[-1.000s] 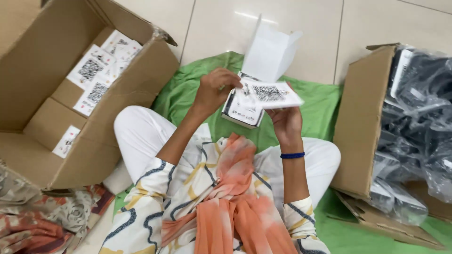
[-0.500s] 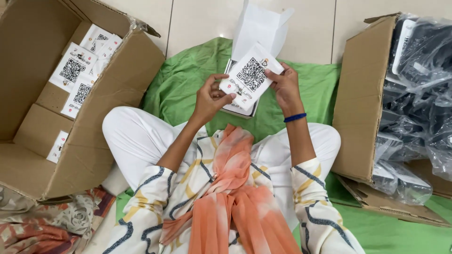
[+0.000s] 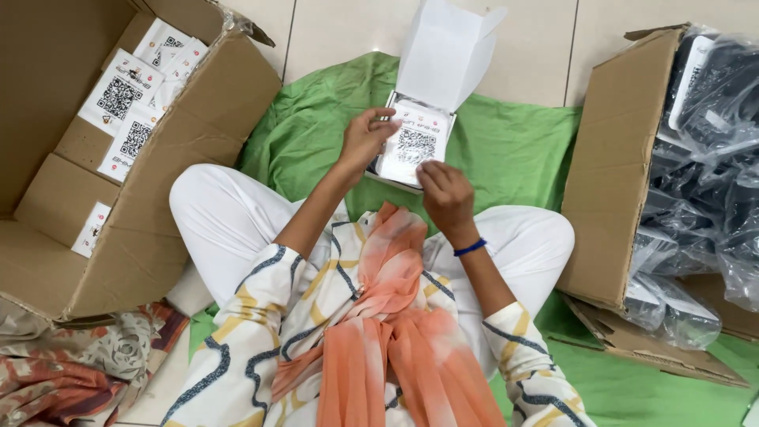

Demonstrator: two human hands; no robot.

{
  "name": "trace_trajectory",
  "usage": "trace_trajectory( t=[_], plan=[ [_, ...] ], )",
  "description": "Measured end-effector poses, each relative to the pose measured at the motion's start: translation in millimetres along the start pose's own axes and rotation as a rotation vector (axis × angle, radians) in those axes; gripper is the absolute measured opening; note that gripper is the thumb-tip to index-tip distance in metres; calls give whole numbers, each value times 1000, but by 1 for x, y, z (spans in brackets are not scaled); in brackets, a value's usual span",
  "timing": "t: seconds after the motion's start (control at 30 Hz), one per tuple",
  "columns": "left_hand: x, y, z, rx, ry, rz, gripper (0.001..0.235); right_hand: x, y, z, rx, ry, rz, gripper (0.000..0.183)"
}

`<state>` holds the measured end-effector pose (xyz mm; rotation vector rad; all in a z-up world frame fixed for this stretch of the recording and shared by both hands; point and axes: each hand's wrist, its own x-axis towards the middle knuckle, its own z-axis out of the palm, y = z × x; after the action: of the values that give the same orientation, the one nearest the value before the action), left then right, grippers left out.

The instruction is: The person packs electronic equipment or payment QR code stands into white individual boxes and applies labels.

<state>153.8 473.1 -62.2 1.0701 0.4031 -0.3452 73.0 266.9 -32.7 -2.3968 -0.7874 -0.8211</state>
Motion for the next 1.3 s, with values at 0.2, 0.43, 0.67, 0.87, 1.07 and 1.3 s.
trace_trajectory(
  t=[0.2, 0.43, 0.67, 0.87, 1.07, 1.3],
  plan=[
    [19, -24, -2, 722, 166, 476, 45, -21, 1, 26, -61, -250, -69, 27],
    [12, -7, -1, 633, 120, 506, 39, 4, -16, -5, -50, -99, -85, 29],
    [-101, 66, 46, 484, -591, 1057, 62, 91, -62, -57, 353, 174, 826, 50],
    [-24, 3, 17, 727, -162, 658, 71, 67, -3, -16, 488, 194, 667, 47],
    [40, -39, 7, 945, -74, 624, 68, -19, 80, 65, 196, 32, 763, 71],
    [10, -22, 14, 1450, 123, 554, 117, -32, 114, 94, 467, -4, 921, 65]
  ],
)
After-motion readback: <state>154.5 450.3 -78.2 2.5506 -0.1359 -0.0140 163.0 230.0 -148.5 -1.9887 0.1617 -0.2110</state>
